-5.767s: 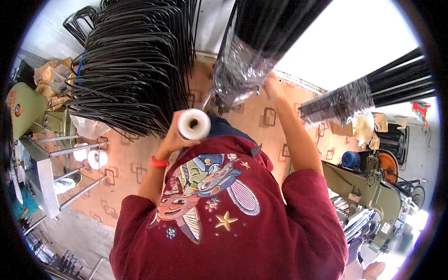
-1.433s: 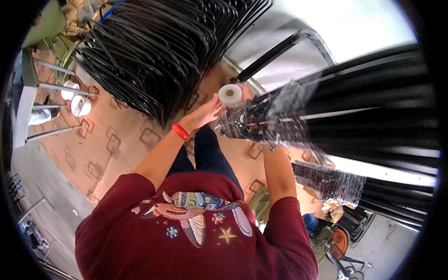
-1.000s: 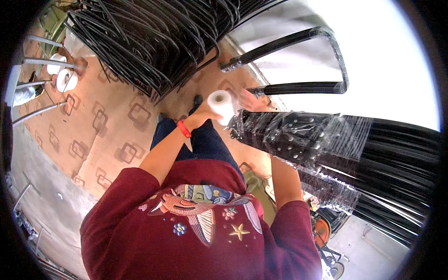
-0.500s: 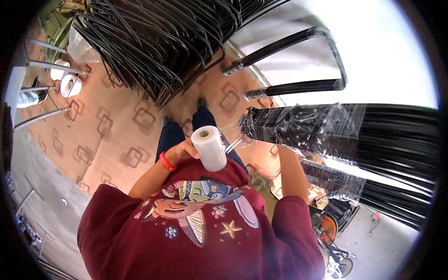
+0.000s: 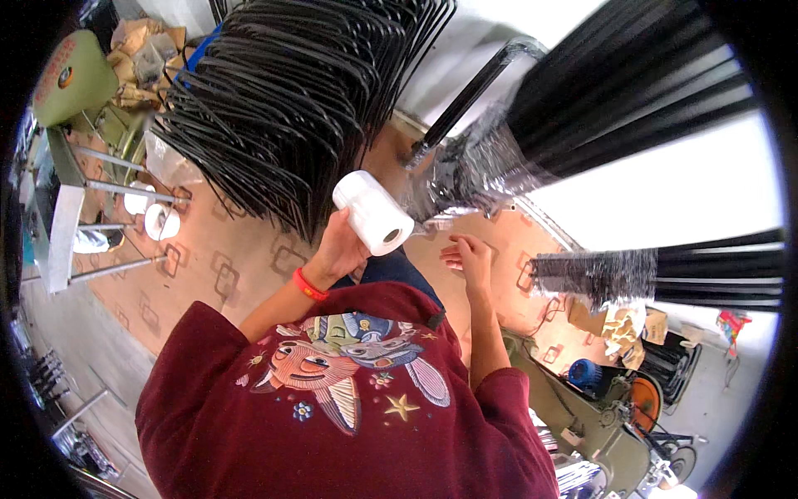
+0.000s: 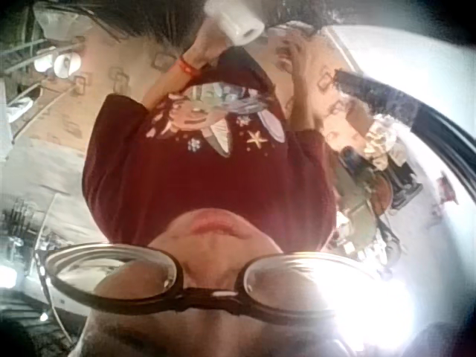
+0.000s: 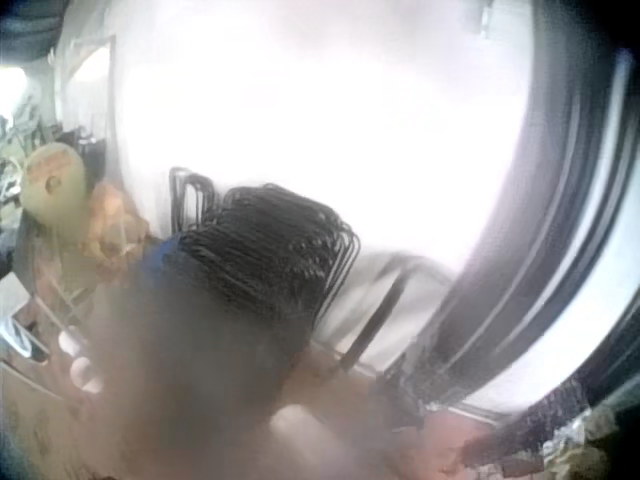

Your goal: The person wraps a stack of black metal frames with plastic film from a roll and then moves the stack to a larger pile.

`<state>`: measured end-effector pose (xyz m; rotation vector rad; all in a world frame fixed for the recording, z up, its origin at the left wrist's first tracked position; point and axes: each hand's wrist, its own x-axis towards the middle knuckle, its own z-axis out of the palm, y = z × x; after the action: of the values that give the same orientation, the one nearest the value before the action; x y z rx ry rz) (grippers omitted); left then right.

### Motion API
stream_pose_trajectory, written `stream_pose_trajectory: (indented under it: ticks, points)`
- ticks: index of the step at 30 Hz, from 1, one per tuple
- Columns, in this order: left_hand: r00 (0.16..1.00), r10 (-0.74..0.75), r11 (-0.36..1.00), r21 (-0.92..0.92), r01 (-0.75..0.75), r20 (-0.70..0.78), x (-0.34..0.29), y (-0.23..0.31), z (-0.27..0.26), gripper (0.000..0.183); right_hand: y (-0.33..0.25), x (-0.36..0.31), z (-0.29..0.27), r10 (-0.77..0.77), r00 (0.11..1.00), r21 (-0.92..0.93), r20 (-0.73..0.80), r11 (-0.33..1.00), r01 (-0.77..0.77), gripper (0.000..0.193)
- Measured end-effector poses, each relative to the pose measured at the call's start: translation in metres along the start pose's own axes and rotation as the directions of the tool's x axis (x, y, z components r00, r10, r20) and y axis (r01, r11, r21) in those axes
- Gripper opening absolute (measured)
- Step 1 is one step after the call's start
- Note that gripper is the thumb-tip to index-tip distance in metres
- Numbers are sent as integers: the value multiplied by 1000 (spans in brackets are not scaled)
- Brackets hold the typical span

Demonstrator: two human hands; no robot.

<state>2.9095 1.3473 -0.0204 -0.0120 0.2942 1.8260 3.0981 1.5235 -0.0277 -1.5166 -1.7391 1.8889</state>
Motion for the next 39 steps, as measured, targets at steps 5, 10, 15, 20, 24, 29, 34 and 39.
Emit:
stream_pose_trajectory:
  ticks: [5,10,15,20,24,29,34,39]
  points:
    - [998,66,998,2,-66,-2,17,7,5,62,-60,55,-10,-441,878,255,-186,841,477,24]
    - [996,65,998,19,-64,-64,60,9,3,64,-119,155,-2,-499,770,713,397,696,84,34]
    - [969,200,928,-291,-235,-144,94,21,-18,61,-171,154,32,-163,486,200,858,980,-24,54]
    - [990,47,997,60,-39,-136,121,20,20,74,-169,144,26,-206,536,203,819,977,65,54]
    - [861,-334,779,401,481,-385,140,55,0,82,-156,146,32,-291,585,231,757,957,176,55]
    - [833,-162,550,652,521,-529,172,56,8,83,-133,152,36,-407,662,247,629,913,326,55]
    - [903,111,165,904,395,-415,225,36,-52,82,-133,152,26,-322,838,299,441,933,201,55]
    - [962,186,139,974,177,-201,231,27,-43,72,-126,165,17,-433,795,345,425,890,300,54]
